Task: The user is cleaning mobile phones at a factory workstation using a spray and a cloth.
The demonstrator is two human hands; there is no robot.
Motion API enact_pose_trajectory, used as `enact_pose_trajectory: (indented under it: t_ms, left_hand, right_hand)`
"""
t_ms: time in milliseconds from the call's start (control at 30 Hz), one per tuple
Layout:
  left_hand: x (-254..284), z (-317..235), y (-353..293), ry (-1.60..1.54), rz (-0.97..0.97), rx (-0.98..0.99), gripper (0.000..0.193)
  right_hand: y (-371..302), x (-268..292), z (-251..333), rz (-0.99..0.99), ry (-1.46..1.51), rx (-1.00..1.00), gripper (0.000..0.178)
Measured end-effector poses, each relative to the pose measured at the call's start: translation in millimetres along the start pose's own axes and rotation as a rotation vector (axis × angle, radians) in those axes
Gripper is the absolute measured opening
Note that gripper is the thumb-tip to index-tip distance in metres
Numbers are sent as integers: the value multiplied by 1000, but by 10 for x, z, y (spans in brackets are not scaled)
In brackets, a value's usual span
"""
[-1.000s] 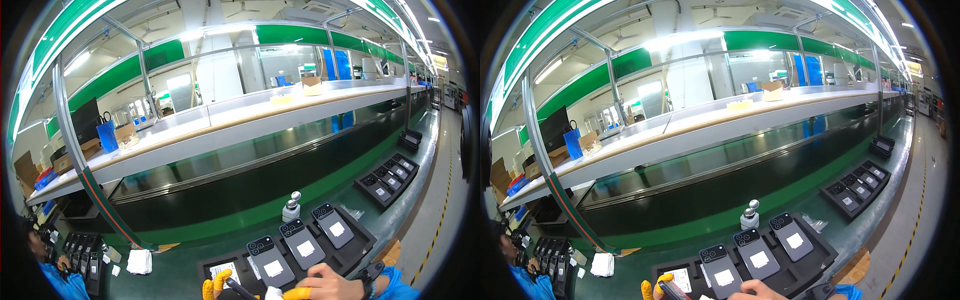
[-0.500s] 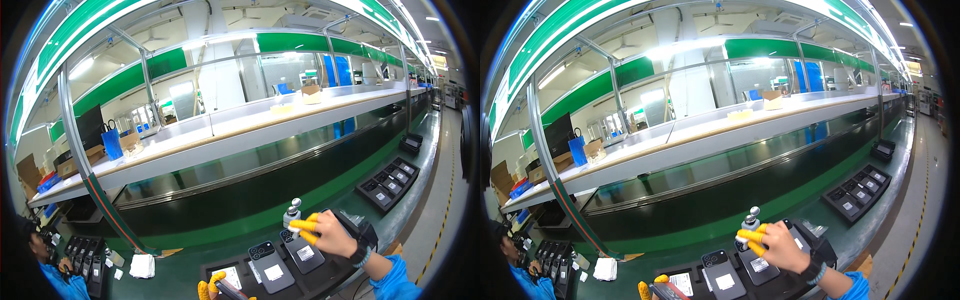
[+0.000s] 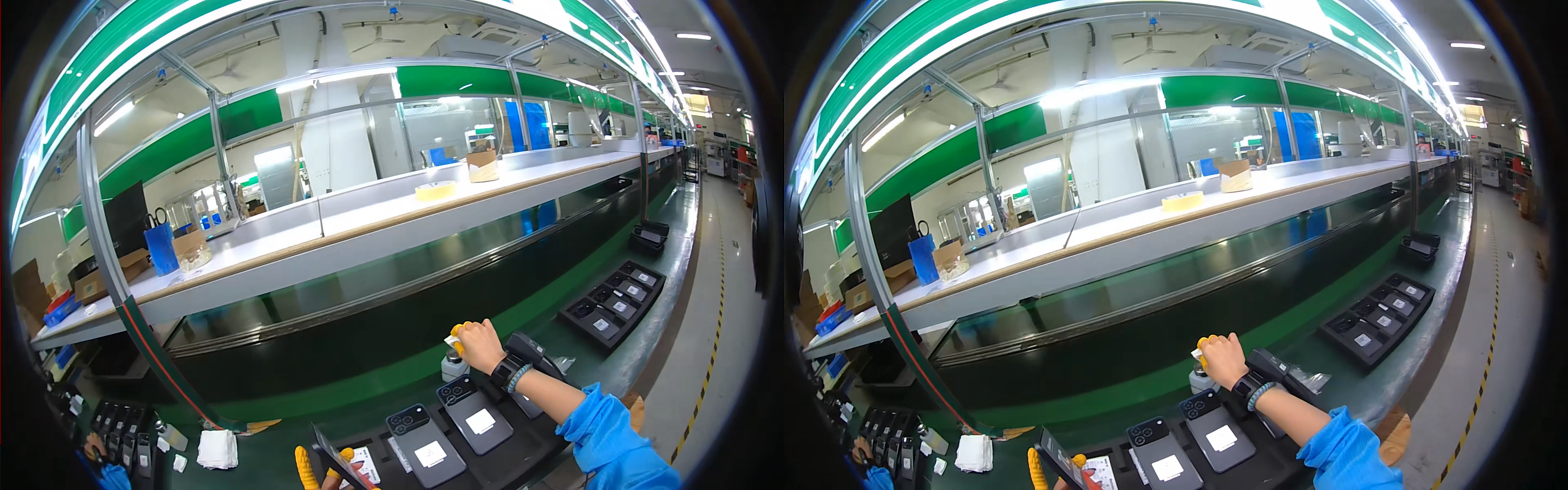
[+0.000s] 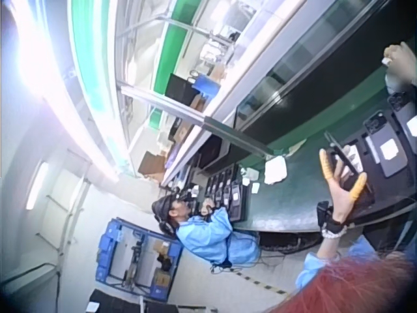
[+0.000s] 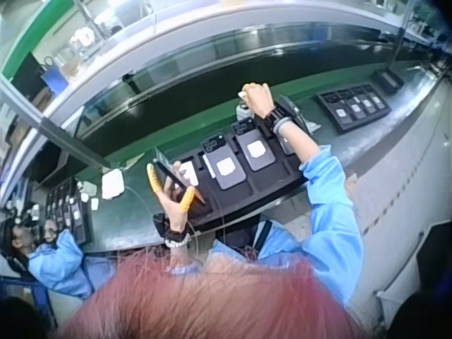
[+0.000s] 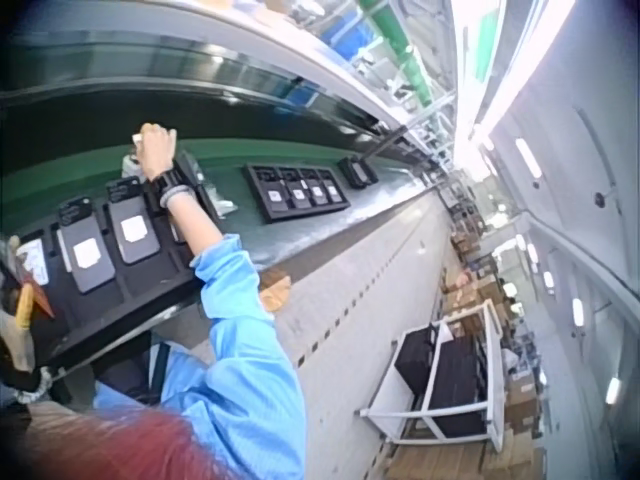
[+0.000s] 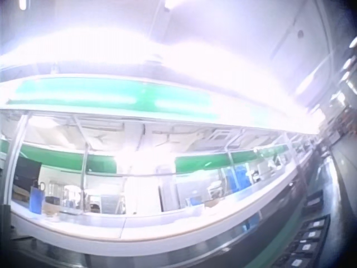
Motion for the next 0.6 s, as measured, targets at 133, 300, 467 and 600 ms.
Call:
enact_pose_trajectory:
  t_ms: [133, 300, 467, 600]
  left_hand:
    - [96, 133, 17, -131, -43, 4, 84]
    - [132, 175, 27, -170, -74, 13, 81]
    - [80, 123, 9, -46, -47, 112, 85]
    - [74, 114, 10, -19, -49, 125, 86]
  right_hand:
    - [-74, -164, 97, 85, -87, 38, 12]
    - [-317, 555, 685, -99, 10, 33, 16]
    - [-907, 420, 1461, 340, 110, -67, 63]
    - [-1109, 191, 1794, 573, 29, -142, 63]
Point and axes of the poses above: each hand's wrist, its own y-axis towards the middle knuckle, its own x-axis out of the back of the hand, z = x × y, the point moved 8 cm from there along y, towards the middle knuckle, and after that the axes turned 15 degrees about y, right-handed, at the moved point
